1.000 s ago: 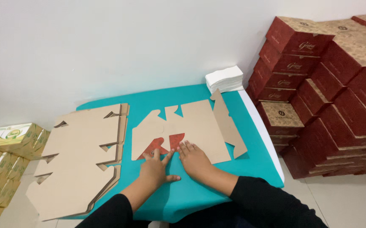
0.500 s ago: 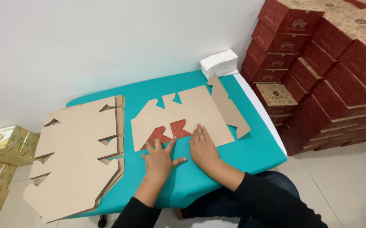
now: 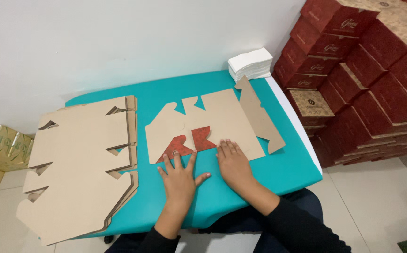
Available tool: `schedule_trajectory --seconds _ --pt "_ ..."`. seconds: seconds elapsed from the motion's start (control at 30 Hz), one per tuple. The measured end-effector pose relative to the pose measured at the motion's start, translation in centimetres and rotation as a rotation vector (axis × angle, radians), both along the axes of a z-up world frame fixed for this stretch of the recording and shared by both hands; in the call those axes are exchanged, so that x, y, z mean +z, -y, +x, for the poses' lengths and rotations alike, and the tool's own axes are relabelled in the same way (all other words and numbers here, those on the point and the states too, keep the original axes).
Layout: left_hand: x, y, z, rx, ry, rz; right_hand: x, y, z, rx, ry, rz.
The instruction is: The person assembles a cardboard box by folding pre-cut cardboard templates along creases and tucking flaps into slots. They place a white paper liner inside the box and close the lid.
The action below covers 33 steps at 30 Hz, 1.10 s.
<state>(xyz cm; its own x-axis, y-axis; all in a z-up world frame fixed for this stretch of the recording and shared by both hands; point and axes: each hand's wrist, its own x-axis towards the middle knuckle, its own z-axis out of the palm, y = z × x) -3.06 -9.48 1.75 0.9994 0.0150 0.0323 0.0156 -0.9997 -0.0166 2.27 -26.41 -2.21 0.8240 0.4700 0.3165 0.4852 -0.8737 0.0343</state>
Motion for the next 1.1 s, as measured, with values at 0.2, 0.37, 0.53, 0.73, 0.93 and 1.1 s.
schedule_trajectory --seconds 0.2,0.37,0.53,0.73,0.93,1.1 --pt "-3.9 -0.4 0.5 -0.013 0.325 0.218 4.9 5.3 1.5 0.288 -0.437 0.221" --pt "-0.6 1.4 1.4 -0.376 0.185 -0.125 8.4 8.3 1.8 0.112 -0.525 0.039" --pt "-3.6 1.4 3.0 -0.413 0.111 -0.120 7.6 10.9 2.8 0.030 -0.524 -0.049" --pt "-2.8 2.0 3.3 -0.361 0.115 -0.041 6.8 11.5 2.1 0.099 -0.456 -0.016" --pt "-5.7 4.5 6.2 -0.321 0.227 0.184 5.6 12.4 2.9 0.105 -0.427 0.017" --pt "-7.8 4.7 6.8 -0.377 0.331 0.225 6.0 12.5 3.0 0.136 -0.419 -0.001"
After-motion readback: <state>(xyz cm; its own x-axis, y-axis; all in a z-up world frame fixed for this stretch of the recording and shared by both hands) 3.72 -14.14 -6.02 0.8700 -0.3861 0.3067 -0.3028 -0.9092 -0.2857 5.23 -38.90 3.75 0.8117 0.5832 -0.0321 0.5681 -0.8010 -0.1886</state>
